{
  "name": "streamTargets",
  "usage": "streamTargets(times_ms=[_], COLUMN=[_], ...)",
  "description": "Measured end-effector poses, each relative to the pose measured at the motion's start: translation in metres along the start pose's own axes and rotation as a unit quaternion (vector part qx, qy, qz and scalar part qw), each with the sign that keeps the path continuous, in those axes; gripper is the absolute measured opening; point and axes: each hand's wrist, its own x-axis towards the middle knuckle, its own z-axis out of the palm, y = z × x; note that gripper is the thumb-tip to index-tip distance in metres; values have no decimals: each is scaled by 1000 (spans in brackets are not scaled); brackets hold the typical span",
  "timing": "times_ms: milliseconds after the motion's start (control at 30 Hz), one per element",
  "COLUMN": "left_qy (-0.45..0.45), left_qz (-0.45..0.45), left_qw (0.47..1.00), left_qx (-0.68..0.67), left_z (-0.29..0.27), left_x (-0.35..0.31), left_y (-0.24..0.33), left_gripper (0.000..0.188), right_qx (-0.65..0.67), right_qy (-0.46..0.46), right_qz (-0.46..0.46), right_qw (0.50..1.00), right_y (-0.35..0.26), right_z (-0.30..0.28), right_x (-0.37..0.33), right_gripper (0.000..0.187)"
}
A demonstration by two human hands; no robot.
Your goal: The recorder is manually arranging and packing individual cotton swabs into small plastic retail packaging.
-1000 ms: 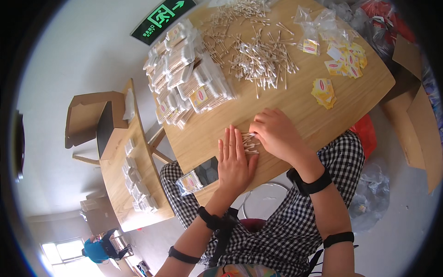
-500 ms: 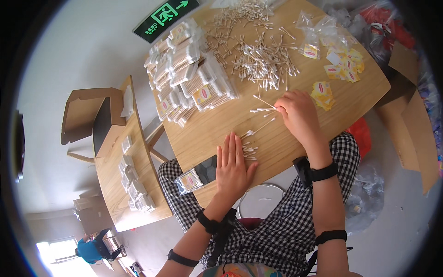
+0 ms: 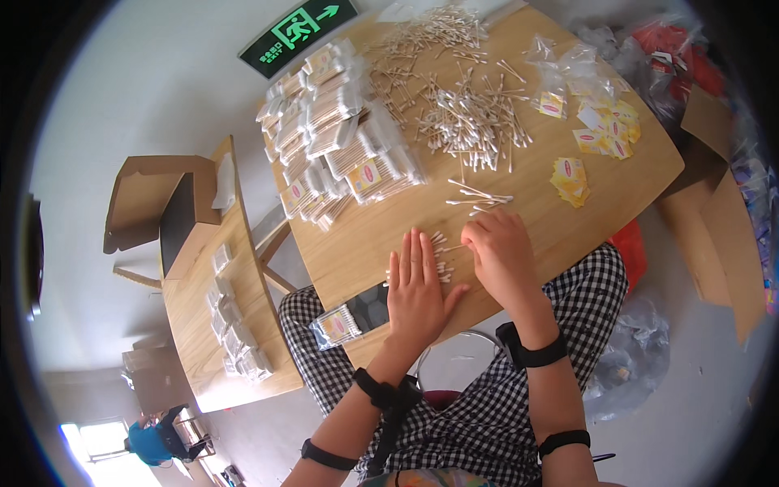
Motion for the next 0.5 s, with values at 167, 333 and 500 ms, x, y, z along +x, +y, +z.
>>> streamTargets(times_ms=[167, 333, 500], left_qy=[21, -21, -17], left_qz=[-16, 7, 23], left_qw=[999, 1000, 999], left_qx=[20, -11, -43], left_z=[2, 2, 0], left_x=[20, -24, -41], left_y=[-7, 9, 17], left_gripper=[99, 99, 98], right_qx=[-20, -35, 103], right_qy=[16, 63, -25], right_qz=[18, 30, -91], right_qw=[1000, 997, 990], right_y=[5, 13, -8], right_z=[-2, -1, 30], right_x=[4, 7, 11], right_gripper=[14, 18, 18])
